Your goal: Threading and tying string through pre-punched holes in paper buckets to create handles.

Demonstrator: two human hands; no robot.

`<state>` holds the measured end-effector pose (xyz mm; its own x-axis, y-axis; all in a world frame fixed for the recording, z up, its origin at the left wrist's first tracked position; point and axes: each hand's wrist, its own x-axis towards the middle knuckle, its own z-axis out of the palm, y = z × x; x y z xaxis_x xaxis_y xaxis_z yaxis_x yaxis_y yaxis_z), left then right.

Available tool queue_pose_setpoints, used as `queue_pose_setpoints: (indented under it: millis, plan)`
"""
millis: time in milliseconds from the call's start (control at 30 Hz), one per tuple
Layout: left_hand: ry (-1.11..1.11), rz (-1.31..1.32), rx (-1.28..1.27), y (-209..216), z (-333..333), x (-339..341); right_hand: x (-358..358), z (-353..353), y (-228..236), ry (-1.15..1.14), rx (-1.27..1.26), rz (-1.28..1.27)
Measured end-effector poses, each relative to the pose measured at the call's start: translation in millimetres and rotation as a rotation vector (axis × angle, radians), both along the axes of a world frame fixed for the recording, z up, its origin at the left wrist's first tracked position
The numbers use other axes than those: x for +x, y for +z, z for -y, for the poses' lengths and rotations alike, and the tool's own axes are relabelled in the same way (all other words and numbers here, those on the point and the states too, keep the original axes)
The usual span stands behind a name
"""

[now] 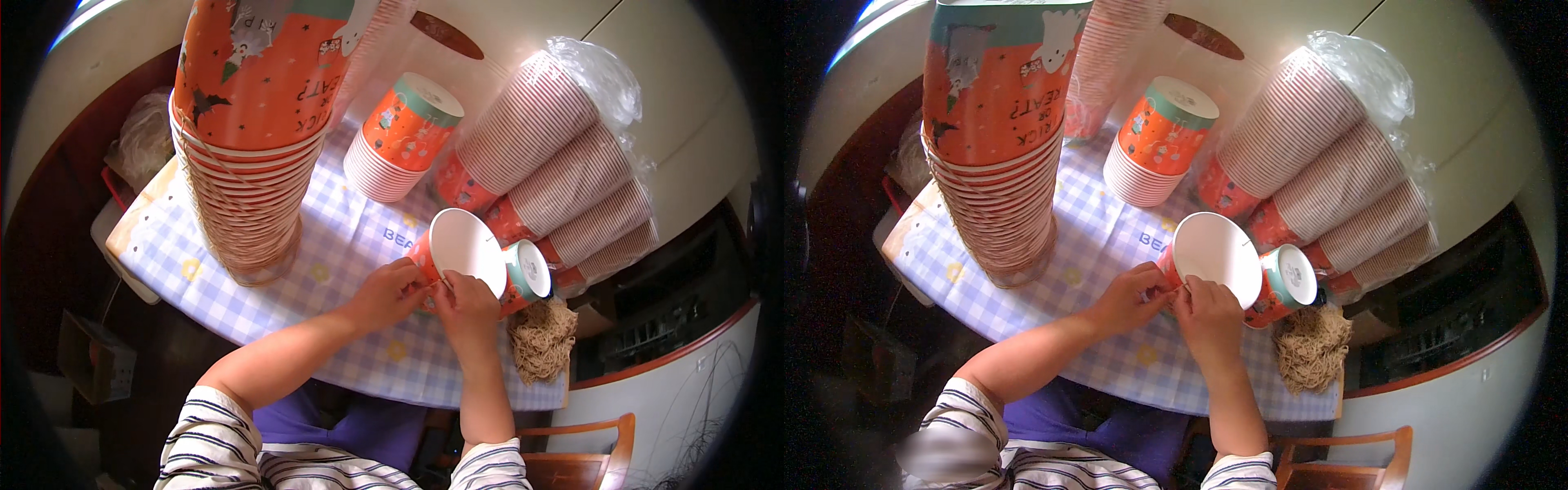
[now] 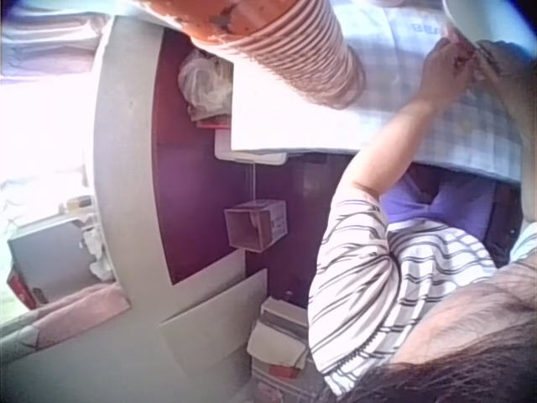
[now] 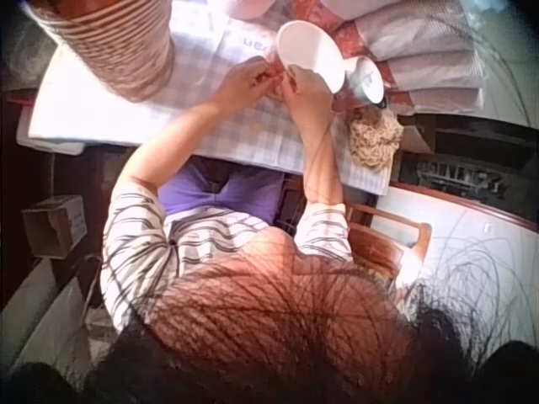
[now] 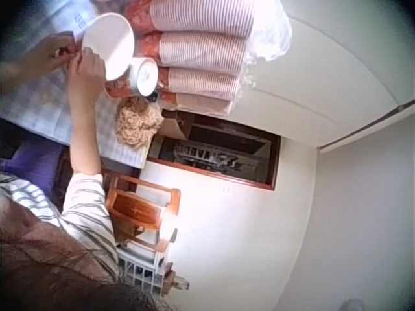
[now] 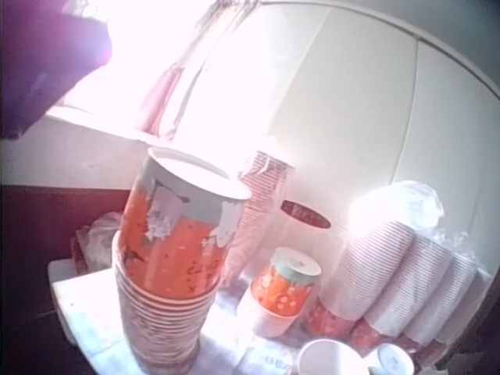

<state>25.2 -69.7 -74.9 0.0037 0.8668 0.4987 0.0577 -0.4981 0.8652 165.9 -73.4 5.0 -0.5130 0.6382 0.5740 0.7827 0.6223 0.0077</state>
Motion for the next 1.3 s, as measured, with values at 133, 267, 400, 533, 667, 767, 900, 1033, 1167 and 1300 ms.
queue_pose_setpoints:
  millis: [133,267,400,533,667,767,900,1033,1167,1300]
  plan:
    - [0.031,-0.033,0.051,2,1,-1,-2,2,2,-0.013,0.058,0.094]
    - [0.028,-0.038,0.043,5,2,-2,-2,2,5,0.006,0.072,0.148]
    - [0.027,-0.031,0.056,5,2,-2,-4,2,8,0.009,0.06,0.172]
    - [0.01,-0.055,0.047,3,0,-3,-3,0,7,0.003,0.05,0.171]
    - [-0.004,-0.084,0.043,2,-1,-3,-2,-1,5,0.011,0.045,0.147]
    - [0.009,-0.023,0.056,6,1,-2,-2,-2,4,0.012,0.049,0.133]
    - [0.002,-0.023,0.071,6,0,-1,0,0,1,-0.029,0.002,0.11]
    - [0.019,-0.041,0.043,5,5,-5,1,2,6,0.0,0.105,0.068]
    - [0.106,-0.068,0.081,17,7,-13,33,15,5,-0.05,0.312,-0.205]
    - [0.392,-0.286,0.32,24,7,-20,65,18,-21,-0.132,0.165,-0.616]
